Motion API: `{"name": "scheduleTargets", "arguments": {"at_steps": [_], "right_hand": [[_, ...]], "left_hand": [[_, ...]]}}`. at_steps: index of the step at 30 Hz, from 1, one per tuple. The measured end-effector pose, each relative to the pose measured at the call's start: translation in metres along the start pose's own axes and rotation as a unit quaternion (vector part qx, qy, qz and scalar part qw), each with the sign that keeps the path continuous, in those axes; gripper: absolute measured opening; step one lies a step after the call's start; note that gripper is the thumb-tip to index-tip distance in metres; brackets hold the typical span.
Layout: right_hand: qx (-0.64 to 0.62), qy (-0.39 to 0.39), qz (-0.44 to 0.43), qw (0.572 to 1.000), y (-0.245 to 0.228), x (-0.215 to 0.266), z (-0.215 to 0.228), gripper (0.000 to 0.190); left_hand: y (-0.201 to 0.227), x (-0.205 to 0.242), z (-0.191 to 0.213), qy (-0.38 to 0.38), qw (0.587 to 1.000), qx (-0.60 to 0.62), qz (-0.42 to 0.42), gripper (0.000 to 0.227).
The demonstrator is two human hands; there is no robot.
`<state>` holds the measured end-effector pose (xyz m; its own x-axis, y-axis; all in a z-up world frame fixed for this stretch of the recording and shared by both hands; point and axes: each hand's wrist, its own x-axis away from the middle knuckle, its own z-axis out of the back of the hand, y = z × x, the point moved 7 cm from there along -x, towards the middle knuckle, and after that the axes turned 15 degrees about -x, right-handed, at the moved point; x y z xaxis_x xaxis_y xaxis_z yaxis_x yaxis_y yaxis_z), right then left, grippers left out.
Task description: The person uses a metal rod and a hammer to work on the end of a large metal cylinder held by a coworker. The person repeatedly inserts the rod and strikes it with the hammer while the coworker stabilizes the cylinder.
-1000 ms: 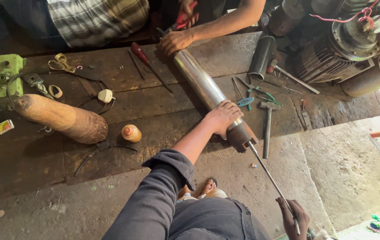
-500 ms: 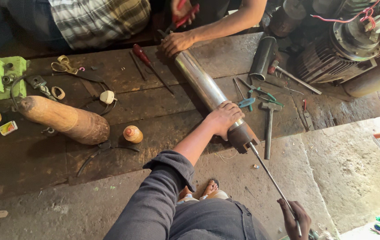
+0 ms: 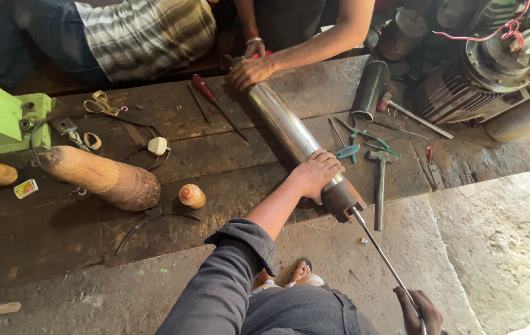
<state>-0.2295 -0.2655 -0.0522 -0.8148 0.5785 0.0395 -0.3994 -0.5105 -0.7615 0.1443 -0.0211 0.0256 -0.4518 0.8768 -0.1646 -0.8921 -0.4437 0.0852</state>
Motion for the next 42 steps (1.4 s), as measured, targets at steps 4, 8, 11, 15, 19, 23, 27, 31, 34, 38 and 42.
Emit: {"name": "scheduleTargets", "arguments": {"at_steps": [4,8,11,15,19,23,27,31,34,38,42], "right_hand": [[-0.008,0.004,-0.007,1.000,0.006,0.001,0.000,0.025],[0.006,0.000,-0.012,1.000,0.002,0.000,0.001,0.024],[0.002,0.002,-0.008,1.000,-0.005,0.002,0.000,0.024],[0.001,-0.002,0.002,1.000,-0.013,0.007,0.001,0.023],[-0.009,-0.004,0.001,1.000,-0.014,0.006,0.000,0.022],[0.001,-0.003,-0.010,1.000,-0.011,0.006,0.000,0.023],[0.017,0.016,-0.004,1.000,-0.014,0.008,0.002,0.024],[-0.072,0.057,-0.029,0.995,-0.020,0.013,0.005,0.028],[-0.110,0.050,-0.050,0.991,-0.028,0.019,0.004,0.028],[-0.081,0.064,0.010,0.995,-0.048,0.016,0.012,0.028],[-0.087,0.053,-0.009,0.995,-0.052,0.015,0.009,0.028]], "left_hand": [[0.002,0.000,0.001,-0.002,1.000,-0.009,-0.002,0.110],[0.001,-0.002,0.002,0.004,1.000,-0.009,-0.006,0.109],[0.000,0.000,0.003,0.012,1.000,0.002,-0.006,0.107],[0.001,0.001,-0.001,0.010,1.000,-0.006,-0.005,0.108],[0.000,0.002,0.000,0.021,1.000,0.002,-0.005,0.108],[0.000,0.001,-0.001,0.015,1.000,0.003,-0.006,0.110],[0.000,-0.001,-0.002,0.011,1.000,0.002,-0.008,0.112],[-0.001,-0.002,-0.001,0.011,1.000,0.006,-0.013,0.110],[-0.002,-0.003,-0.001,0.010,1.000,0.019,-0.018,0.109],[-0.002,-0.007,-0.004,0.014,0.999,0.036,-0.024,0.106],[-0.002,-0.002,-0.002,0.047,0.998,0.031,-0.027,0.103]]}}
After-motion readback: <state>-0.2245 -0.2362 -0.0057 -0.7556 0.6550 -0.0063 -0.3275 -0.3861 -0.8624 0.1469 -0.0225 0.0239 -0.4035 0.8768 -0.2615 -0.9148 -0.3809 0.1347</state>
